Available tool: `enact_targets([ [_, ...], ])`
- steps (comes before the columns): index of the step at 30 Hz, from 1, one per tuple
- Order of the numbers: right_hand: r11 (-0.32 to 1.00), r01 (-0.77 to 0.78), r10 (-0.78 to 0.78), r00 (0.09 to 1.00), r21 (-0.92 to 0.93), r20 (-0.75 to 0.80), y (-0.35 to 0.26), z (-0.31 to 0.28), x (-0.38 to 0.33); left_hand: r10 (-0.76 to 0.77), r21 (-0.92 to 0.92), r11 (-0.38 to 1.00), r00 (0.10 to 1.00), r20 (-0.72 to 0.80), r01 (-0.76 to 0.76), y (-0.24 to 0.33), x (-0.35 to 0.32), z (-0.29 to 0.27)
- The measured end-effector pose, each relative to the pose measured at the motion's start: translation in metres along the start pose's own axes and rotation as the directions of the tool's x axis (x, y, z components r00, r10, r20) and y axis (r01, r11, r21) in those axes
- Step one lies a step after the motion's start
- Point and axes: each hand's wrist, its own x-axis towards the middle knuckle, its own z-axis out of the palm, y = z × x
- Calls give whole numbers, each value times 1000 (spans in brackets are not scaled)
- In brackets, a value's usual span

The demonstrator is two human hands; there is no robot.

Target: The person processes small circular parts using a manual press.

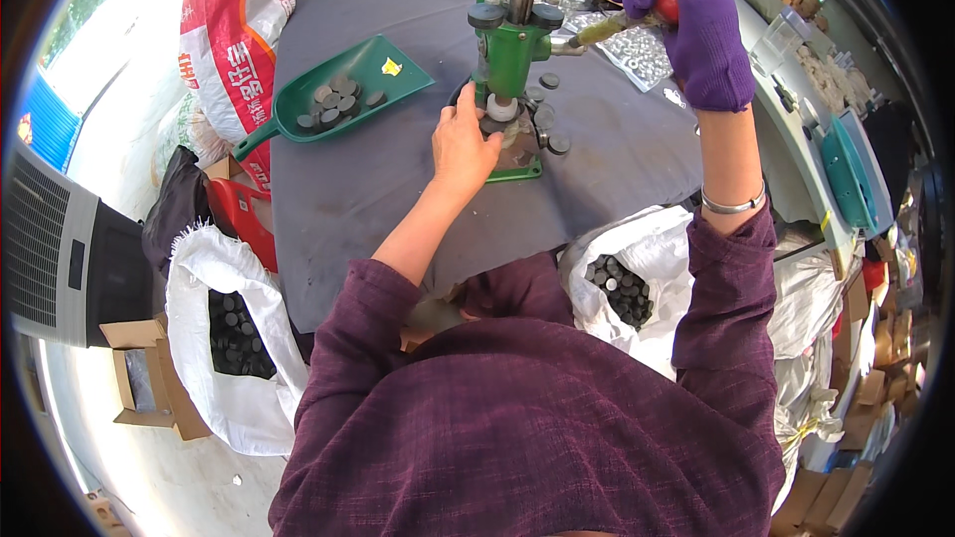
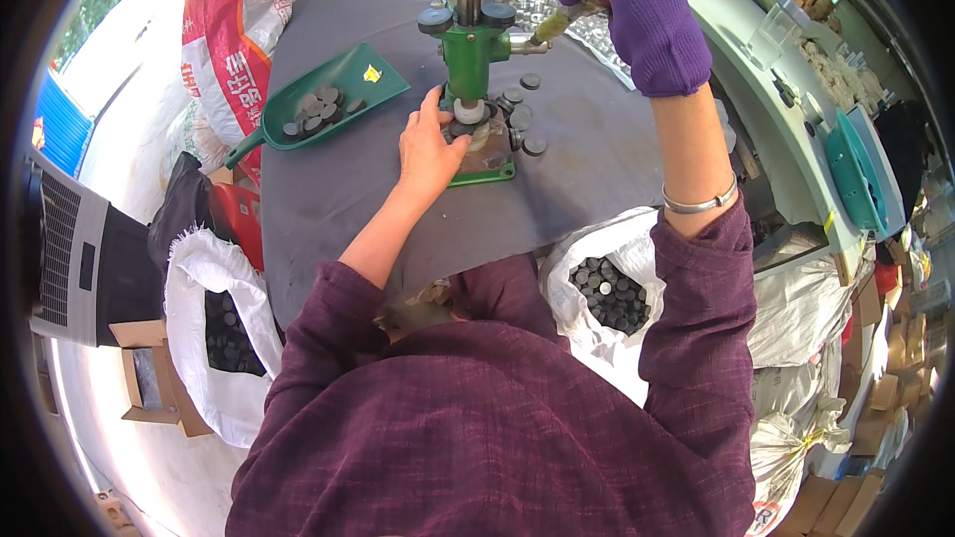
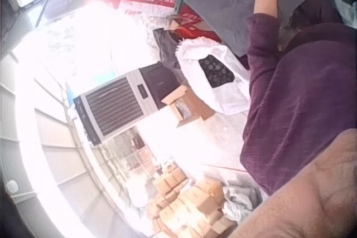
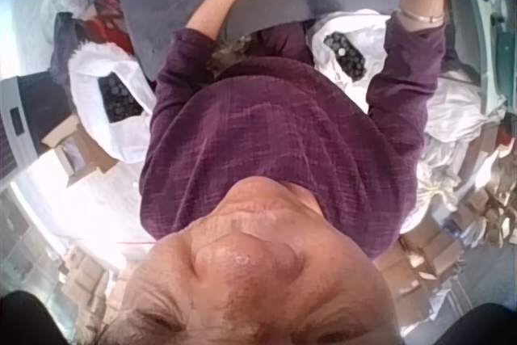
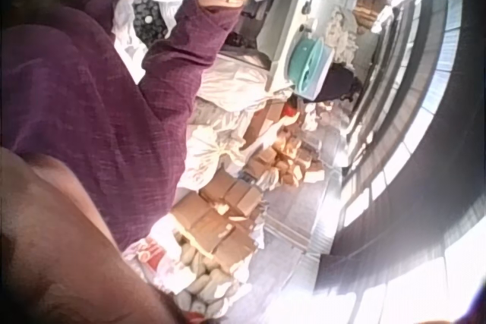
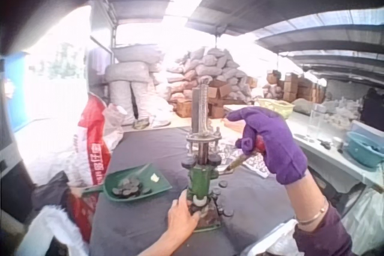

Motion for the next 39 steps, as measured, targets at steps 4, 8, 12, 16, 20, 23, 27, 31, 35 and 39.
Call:
enact_targets([
  [4, 999, 52, -52, 999, 13, -3, 0, -2, -10, -35, -73, 997, 999, -35, 33, 0, 3, 14],
  [8, 974, 136, -139, 990, -183, -5, 13, 3, -41, -55, -145, 988, 996, -68, 45, -4, 4, 19],
  [12, 997, -34, 34, 999, -65, 5, 68, -3, -131, -100, -234, 968, 994, -41, 88, -8, 2, 17],
  [16, 998, 15, -13, 999, -59, 33, 74, 9, -155, -55, -277, 960, 998, -29, 44, -12, -2, 17],
  [20, 982, -188, 188, 982, -9, 20, 66, 12, -148, -30, -165, 986, 999, -23, 26, -22, -7, 9],
  [23, 997, -50, 52, 998, 58, -27, 47, 5, -124, 20, -113, 993, 999, -51, -26, -26, -14, 8],
  [27, 991, 129, -125, 989, 46, -80, 26, -1, -66, 199, -23, 979, 973, -118, -203, -34, -28, 14],
  [31, 987, 63, -33, 981, 150, -190, 21, 4, -5, 207, -41, 976, 973, -106, -212, -36, -28, 17],
  [35, 974, 88, -37, 972, 208, -234, 32, 1, 35, 204, -10, 979, 975, -91, -206, -33, -27, 17],
  [39, 976, 49, -4, 979, 211, -206, 45, -2, 42, 199, -40, 978, 975, -98, -204, -35, -25, 16],
])
